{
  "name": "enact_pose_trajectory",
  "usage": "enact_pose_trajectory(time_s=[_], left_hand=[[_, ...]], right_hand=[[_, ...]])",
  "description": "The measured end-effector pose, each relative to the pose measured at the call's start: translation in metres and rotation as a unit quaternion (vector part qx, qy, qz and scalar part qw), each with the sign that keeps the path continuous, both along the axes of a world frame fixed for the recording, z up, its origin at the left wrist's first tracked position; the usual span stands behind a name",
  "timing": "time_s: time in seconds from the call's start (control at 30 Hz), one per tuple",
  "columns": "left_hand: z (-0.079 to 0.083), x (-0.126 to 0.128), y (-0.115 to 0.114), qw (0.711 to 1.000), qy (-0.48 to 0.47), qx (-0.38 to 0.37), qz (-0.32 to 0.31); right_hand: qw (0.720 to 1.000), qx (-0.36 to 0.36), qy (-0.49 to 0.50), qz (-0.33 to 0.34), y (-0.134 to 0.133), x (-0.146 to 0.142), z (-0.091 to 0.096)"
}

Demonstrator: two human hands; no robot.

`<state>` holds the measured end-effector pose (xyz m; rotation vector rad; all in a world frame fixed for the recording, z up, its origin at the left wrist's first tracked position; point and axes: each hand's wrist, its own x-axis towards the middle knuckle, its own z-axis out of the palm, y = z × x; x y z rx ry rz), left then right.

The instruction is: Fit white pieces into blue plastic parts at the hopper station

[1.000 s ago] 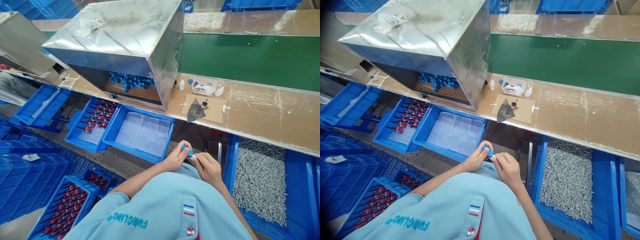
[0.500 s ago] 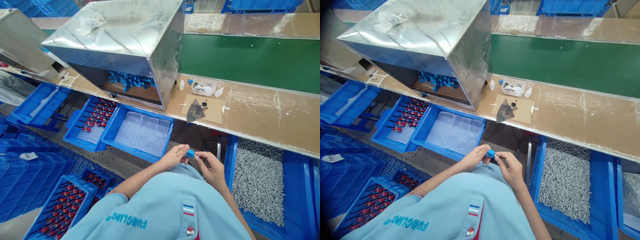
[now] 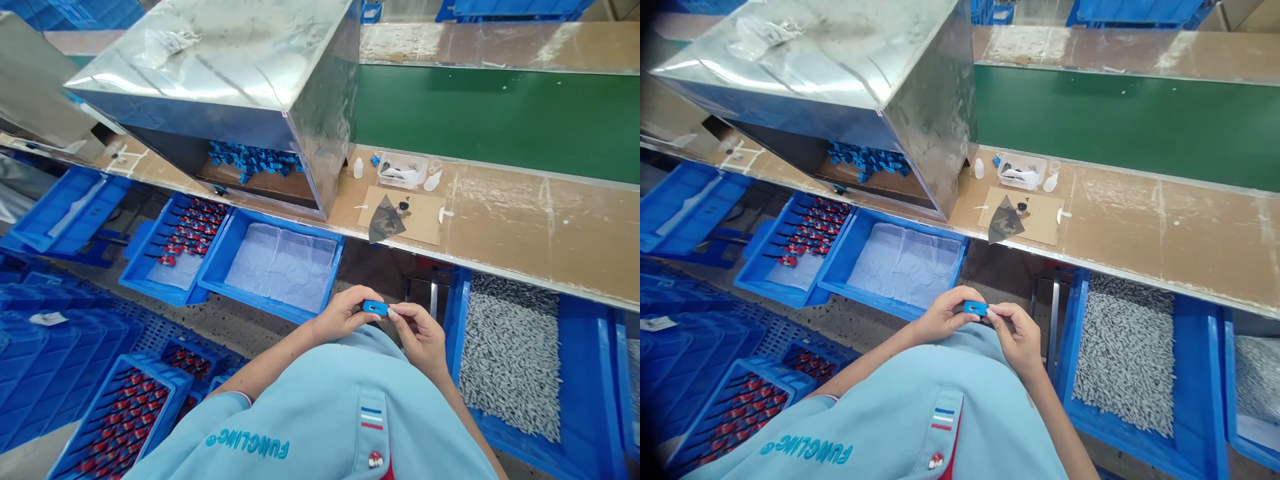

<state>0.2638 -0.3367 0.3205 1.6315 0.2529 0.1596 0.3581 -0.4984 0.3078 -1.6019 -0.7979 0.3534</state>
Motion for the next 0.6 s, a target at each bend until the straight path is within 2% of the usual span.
enact_pose_trajectory(time_s=[0.17, 0.3, 0.4, 0.6], left_hand=[[-0.003, 0.0, 0.001, 0.991, 0.012, -0.061, 0.119], [-0.002, 0.002, -0.001, 0.993, -0.021, -0.083, 0.086], [-0.004, 0.003, -0.004, 0.987, -0.018, -0.137, 0.083], [-0.006, 0.002, -0.008, 0.972, -0.005, -0.224, 0.072]], right_hand=[[0.996, 0.031, 0.029, -0.076, -0.005, 0.004, 0.009], [0.996, 0.013, 0.066, -0.053, -0.004, 0.005, 0.013], [0.994, -0.002, 0.096, -0.061, -0.003, 0.003, 0.011], [0.995, -0.014, 0.079, -0.064, -0.006, 0.001, 0.005]])
